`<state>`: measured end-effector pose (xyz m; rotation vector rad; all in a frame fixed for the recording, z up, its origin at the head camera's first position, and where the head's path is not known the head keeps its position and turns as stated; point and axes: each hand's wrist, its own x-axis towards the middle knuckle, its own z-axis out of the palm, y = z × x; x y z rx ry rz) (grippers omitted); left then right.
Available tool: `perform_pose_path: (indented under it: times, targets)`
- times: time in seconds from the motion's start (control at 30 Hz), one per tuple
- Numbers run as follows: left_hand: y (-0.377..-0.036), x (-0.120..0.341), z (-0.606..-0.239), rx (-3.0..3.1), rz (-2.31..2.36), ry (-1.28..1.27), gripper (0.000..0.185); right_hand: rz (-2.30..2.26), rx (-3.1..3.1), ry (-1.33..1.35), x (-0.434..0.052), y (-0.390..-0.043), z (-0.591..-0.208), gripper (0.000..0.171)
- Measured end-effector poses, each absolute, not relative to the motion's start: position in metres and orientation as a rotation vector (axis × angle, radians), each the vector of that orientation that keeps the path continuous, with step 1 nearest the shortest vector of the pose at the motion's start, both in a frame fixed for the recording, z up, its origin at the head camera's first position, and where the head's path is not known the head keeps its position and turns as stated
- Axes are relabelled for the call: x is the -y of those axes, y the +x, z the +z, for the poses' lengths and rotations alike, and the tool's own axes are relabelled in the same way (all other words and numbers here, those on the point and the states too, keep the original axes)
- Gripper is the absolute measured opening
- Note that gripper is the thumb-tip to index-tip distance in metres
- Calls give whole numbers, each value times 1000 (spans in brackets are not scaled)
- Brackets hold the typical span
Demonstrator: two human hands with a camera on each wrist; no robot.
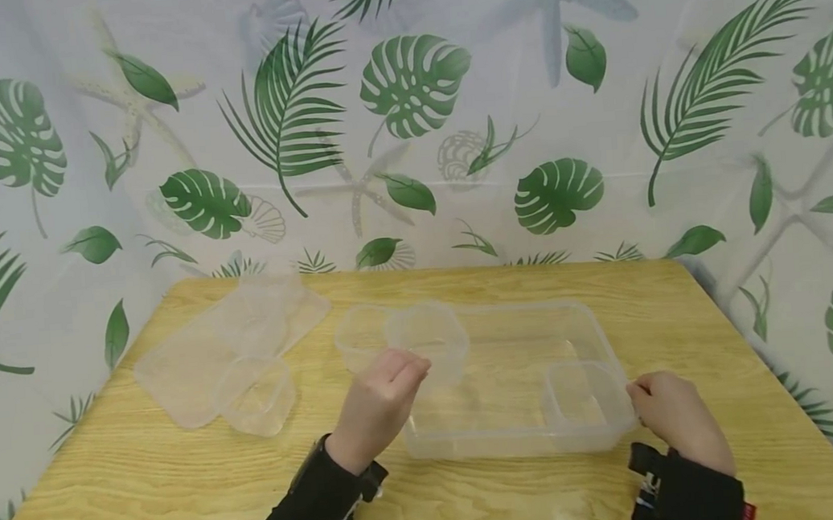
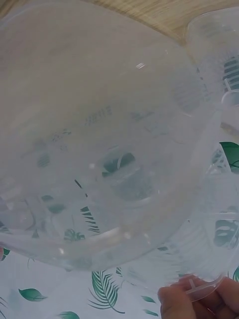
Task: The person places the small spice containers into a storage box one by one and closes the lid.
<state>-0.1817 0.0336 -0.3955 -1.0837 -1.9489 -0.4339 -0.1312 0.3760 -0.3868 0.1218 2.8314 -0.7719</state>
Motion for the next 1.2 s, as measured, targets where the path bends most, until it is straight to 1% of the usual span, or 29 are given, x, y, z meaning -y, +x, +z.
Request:
perform_pose_path:
  times: [0.23,1.2]
  targets:
    - [-182,-37,-400,1940,-406,-1120,18,-781,-2830,115,-376,-131,-386,33]
    - [-186,-43,-422,2073,-332,-1166,16,-813,-2830,112,-377,-130,-389,32]
